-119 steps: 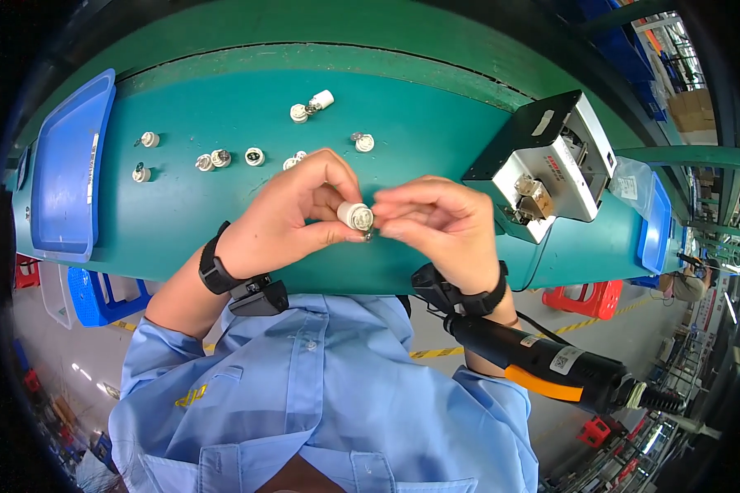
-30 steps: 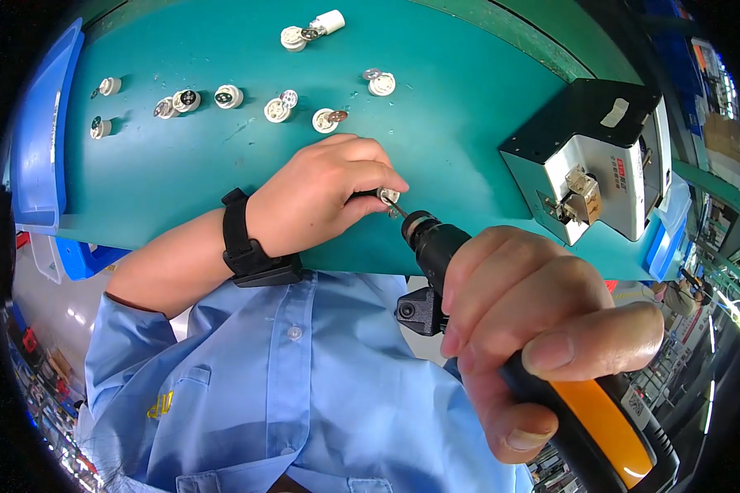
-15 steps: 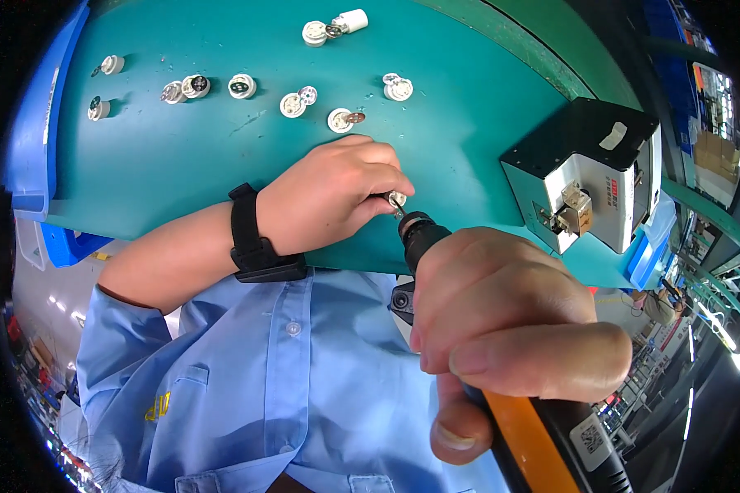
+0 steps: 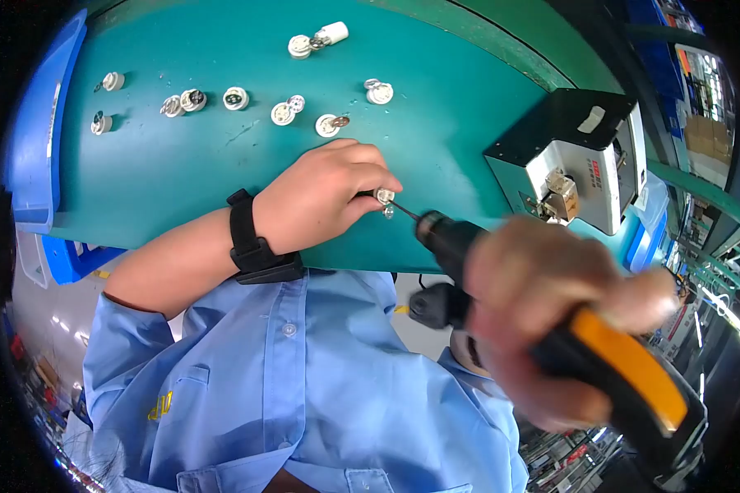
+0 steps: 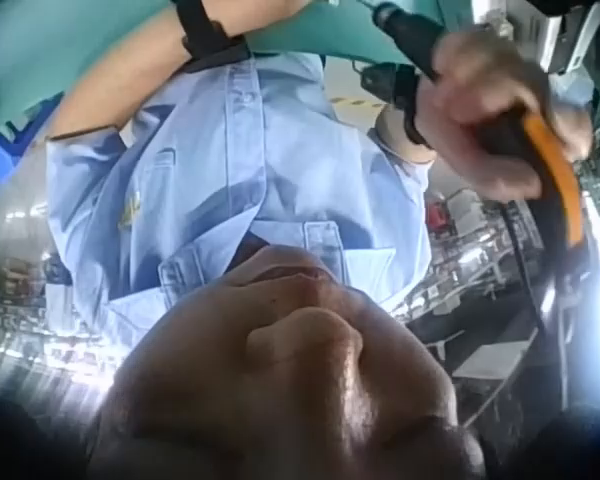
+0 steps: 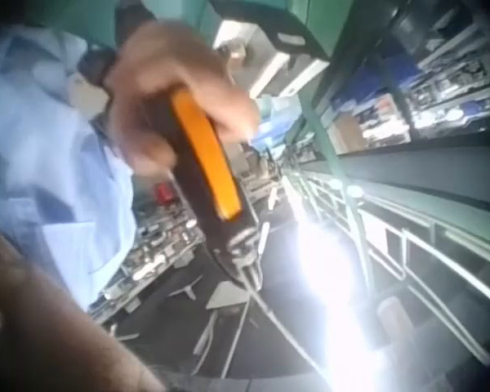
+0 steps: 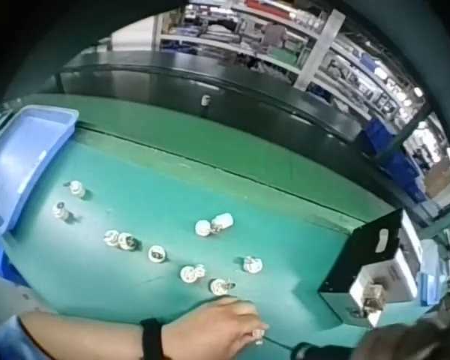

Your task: The person picks up a white plastic component, inserts a small metal piece into it, and uses a power screwdriver to secure the assembly. This process is repeated for several components on the green work surface.

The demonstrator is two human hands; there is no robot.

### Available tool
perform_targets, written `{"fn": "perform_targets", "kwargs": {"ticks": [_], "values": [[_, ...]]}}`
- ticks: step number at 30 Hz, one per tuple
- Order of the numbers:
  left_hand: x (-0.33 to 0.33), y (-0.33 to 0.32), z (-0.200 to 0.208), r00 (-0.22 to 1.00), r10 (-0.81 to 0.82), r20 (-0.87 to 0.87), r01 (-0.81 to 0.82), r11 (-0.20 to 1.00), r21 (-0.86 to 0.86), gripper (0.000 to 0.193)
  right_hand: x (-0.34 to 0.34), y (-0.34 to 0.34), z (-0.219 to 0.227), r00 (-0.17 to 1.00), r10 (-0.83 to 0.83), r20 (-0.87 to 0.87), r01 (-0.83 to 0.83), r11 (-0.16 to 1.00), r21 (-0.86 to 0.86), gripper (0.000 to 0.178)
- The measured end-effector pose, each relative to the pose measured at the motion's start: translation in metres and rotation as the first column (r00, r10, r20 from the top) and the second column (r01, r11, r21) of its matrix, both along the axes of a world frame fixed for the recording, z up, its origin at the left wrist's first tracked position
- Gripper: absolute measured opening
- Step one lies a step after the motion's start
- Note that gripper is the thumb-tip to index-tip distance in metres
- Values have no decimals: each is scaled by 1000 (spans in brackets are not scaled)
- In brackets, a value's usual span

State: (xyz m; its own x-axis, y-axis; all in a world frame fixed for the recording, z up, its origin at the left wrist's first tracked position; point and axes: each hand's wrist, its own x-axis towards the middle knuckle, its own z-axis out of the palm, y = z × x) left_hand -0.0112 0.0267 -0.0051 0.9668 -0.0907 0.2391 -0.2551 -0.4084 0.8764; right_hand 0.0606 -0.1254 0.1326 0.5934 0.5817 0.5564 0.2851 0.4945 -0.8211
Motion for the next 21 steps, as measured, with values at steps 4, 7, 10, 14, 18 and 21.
{"fn": "perform_targets", "kwargs": {"ticks": [4,7,10,14,18,21], "values": [[-3,-1,0,1000,9,1,-9,1000,20,21,13,-67,36,987,-153,50,148,985,93,43],[2,2,6,1000,-13,-13,14,999,42,22,20,-104,50,949,-306,74,296,948,119,42],[-2,1,17,999,-26,-37,29,995,99,26,17,-133,64,889,-447,103,428,889,165,40],[1,3,26,994,-63,-90,75,987,140,36,34,-139,59,844,-526,104,504,844,184,40],[2,-2,39,988,-84,-127,107,977,184,44,51,-145,48,882,-456,120,434,885,170,45],[5,-4,49,984,-95,-151,125,971,203,48,58,-146,39,907,-404,117,383,908,168,44]]}}
